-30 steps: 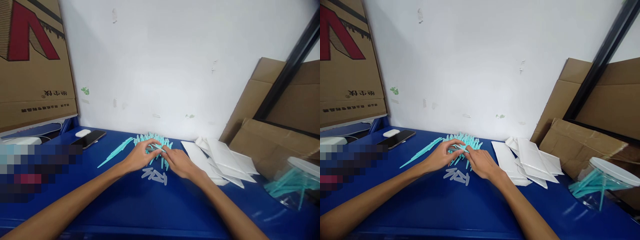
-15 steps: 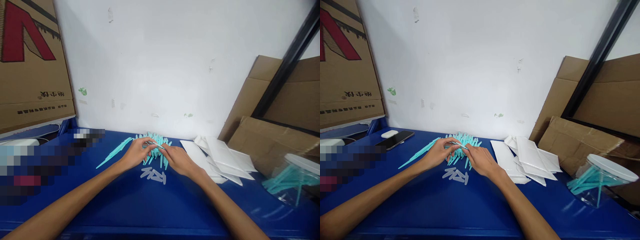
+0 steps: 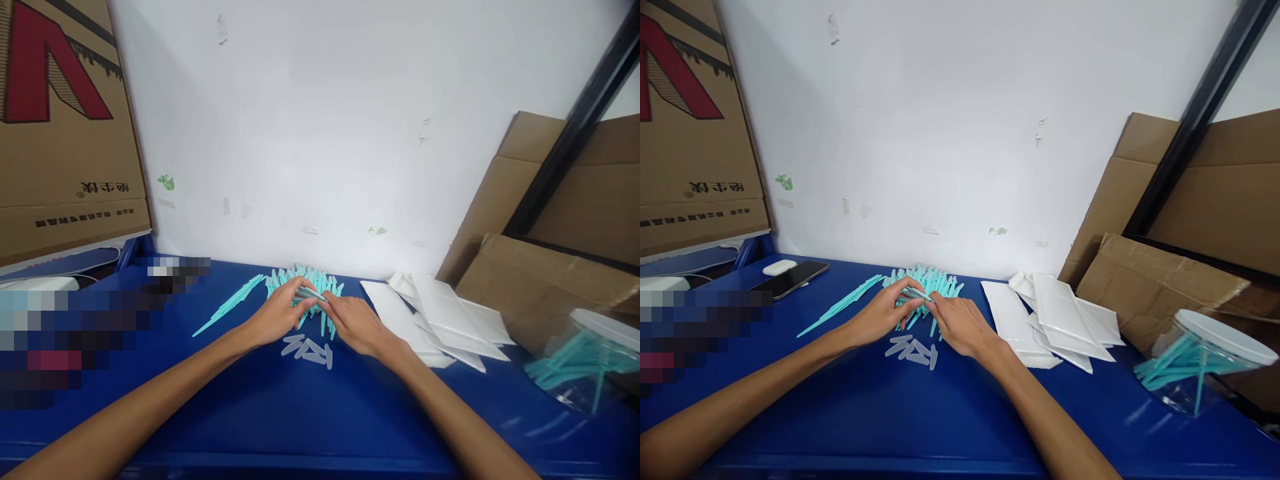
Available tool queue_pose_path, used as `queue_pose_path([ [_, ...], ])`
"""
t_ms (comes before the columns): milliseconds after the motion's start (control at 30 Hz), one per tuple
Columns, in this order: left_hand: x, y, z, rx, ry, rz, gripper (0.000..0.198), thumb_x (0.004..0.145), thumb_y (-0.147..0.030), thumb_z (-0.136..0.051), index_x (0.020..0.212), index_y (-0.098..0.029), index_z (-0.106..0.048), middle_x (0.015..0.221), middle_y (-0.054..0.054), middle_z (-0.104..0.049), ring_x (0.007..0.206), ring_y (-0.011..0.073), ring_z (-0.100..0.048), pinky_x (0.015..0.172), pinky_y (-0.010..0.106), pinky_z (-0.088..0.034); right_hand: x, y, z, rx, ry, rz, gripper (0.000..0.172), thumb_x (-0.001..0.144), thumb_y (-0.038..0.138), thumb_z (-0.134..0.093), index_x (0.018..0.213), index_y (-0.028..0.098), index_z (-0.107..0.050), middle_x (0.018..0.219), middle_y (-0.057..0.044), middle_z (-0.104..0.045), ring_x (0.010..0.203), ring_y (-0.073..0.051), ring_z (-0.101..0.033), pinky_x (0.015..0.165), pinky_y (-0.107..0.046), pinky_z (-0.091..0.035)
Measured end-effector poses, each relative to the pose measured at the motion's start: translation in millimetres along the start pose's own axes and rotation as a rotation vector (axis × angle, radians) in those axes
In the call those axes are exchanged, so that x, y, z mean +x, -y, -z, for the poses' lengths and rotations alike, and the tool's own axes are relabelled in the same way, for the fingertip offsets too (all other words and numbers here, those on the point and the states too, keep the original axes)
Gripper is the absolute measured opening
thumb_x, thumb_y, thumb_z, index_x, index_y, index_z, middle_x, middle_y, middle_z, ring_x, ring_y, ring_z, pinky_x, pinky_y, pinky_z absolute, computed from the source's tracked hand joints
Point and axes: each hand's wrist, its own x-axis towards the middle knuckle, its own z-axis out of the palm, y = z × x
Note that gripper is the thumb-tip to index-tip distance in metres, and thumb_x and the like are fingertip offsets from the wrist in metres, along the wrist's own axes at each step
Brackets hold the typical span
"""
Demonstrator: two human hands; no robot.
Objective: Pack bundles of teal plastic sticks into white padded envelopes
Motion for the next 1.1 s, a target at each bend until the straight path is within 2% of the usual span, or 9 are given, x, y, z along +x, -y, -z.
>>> queue_pose_path([
  [167, 2.5, 1.4, -1.6, 0.038, -0.042, -0.018, 0.032, 0.093, -0.049, -0.044, 0.106, -0.022, -0.055, 0.058, -0.005, -0.056, 0.047, 0.0143, -0.054, 0.050, 0.026, -0.043, 2.6, -2.8, -0.4, -0.008, 0.004, 0.008, 0.033, 0.104, 0.038, -0.019, 0.101, 0.020, -0.047, 0.070, 0.000, -0.060, 0.061, -0.015, -0.057, 0.055, -0.026, -0.024],
  [367, 2.5, -1.3, -0.7, 0.147, -0.050, -0.126, 0.037, 0.097, -0.046, -0.037, 0.116, -0.021, -0.056, 0.060, -0.004, -0.058, 0.051, 0.0133, -0.054, 0.054, 0.025, -0.040, 2.9, -8.0, 0.0, -0.029, -0.053, 0.022, 0.034, 0.104, 0.039, -0.019, 0.099, 0.021, -0.047, 0.068, 0.000, -0.061, 0.058, -0.016, -0.056, 0.055, -0.026, -0.022],
  [467, 5.2, 0.4, 2.4, 0.238, -0.071, -0.157, 0.033, 0.096, -0.043, -0.040, 0.109, -0.020, -0.061, 0.061, -0.003, -0.059, 0.054, 0.0128, -0.053, 0.056, 0.024, -0.038, 3.1, -12.6, -1.1, -0.058, -0.049, 0.023, 0.033, 0.104, 0.038, -0.020, 0.099, 0.021, -0.048, 0.071, -0.002, -0.063, 0.061, -0.016, -0.058, 0.056, -0.026, -0.023],
  [567, 9.1, 2.5, 6.4, 0.219, -0.043, -0.112, 0.033, 0.092, -0.044, -0.048, 0.101, -0.018, -0.066, 0.066, 0.000, -0.064, 0.054, 0.0123, -0.051, 0.054, 0.024, -0.036, 3.8, -17.9, -0.6, -0.094, -0.027, 0.034, 0.033, 0.104, 0.038, -0.021, 0.098, 0.020, -0.049, 0.072, -0.003, -0.064, 0.063, -0.017, -0.059, 0.056, -0.027, -0.022],
  [700, 12.6, 2.1, 10.6, 0.062, 0.050, -0.024, 0.036, 0.088, -0.044, -0.053, 0.097, -0.015, -0.071, 0.071, 0.003, -0.068, 0.051, 0.0108, -0.046, 0.049, 0.023, -0.036, 5.3, -21.0, 3.1, -0.147, -0.008, 0.037, 0.036, 0.104, 0.039, -0.022, 0.094, 0.021, -0.051, 0.073, -0.002, -0.065, 0.060, -0.015, -0.057, 0.054, -0.028, -0.018],
  [900, 13.3, -2.6, 14.7, -0.018, 0.099, 0.043, 0.032, 0.084, -0.039, -0.056, 0.085, -0.013, -0.074, 0.062, 0.002, -0.063, 0.049, 0.0092, -0.043, 0.048, 0.022, -0.037, 7.5, -20.7, 8.1, -0.183, -0.001, 0.031, 0.040, 0.103, 0.039, -0.020, 0.091, 0.021, -0.054, 0.069, -0.002, -0.063, 0.056, -0.015, -0.052, 0.054, -0.029, -0.015],
  [1100, 13.4, -0.7, 14.2, -0.052, 0.137, 0.039, 0.036, 0.085, -0.040, -0.054, 0.100, -0.013, -0.073, 0.071, 0.004, -0.067, 0.051, 0.0093, -0.042, 0.049, 0.022, -0.036, 8.5, -22.6, 11.1, -0.179, 0.005, 0.030, 0.040, 0.103, 0.038, -0.022, 0.088, 0.021, -0.055, 0.068, -0.002, -0.063, 0.054, -0.014, -0.049, 0.054, -0.029, -0.015],
])
